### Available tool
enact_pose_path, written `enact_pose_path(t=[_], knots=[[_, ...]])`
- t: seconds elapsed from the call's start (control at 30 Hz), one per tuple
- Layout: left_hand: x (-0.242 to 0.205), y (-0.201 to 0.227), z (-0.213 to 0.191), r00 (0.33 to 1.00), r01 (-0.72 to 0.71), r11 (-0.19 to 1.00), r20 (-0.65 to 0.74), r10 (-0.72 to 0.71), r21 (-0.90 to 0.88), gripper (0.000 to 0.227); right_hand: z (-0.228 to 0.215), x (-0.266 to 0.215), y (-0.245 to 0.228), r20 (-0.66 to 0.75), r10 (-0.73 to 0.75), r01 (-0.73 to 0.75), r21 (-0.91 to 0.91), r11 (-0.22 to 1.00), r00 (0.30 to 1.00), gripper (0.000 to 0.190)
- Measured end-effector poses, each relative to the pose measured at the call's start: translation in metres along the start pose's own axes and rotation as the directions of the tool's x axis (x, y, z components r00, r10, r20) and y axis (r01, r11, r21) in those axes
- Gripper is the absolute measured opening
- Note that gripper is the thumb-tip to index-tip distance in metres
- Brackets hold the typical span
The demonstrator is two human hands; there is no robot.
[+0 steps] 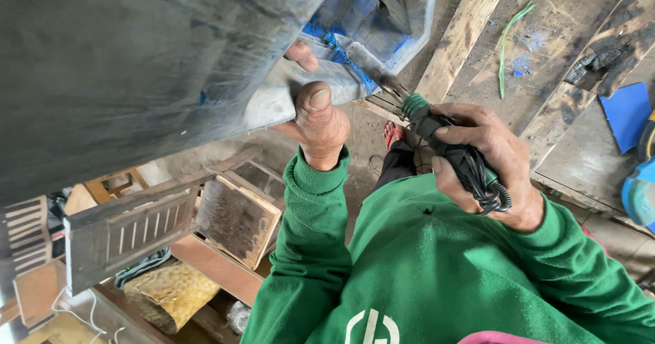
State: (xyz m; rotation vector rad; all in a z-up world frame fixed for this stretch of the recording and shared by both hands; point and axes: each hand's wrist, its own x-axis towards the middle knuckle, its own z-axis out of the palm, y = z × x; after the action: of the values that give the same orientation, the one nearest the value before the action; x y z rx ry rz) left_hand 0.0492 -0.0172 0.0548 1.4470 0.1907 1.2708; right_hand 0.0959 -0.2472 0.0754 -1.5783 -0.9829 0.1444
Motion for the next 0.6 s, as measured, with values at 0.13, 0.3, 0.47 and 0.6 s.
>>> enact_pose_path(t=[0.13, 0.3, 0.47, 0.6], knots=[[0.001, 0.006, 0.010, 0.998, 0.036, 0.998, 0.040, -0.038, 0.057, 0.051, 0.000, 0.001, 0.012, -0.024, 0.000, 0.001, 0.053, 0.999, 1.000, 0.035], [0.000, 0.000, 0.012, 0.998, 0.050, 0.997, 0.042, -0.053, 0.053, 0.055, -0.001, 0.000, 0.023, 0.031, 0.060, -0.063, 0.102, 0.993, 0.998, 0.034], [0.002, -0.005, 0.012, 0.998, 0.042, 0.998, 0.049, -0.044, 0.042, 0.054, -0.005, 0.004, 0.027, 0.108, 0.007, -0.010, 0.026, 1.000, 0.994, 0.034], [0.004, -0.003, 0.011, 0.998, 0.043, 0.998, 0.047, -0.045, 0.047, 0.053, -0.005, 0.007, 0.028, 0.162, -0.034, 0.037, -0.011, 0.999, 0.986, 0.037]])
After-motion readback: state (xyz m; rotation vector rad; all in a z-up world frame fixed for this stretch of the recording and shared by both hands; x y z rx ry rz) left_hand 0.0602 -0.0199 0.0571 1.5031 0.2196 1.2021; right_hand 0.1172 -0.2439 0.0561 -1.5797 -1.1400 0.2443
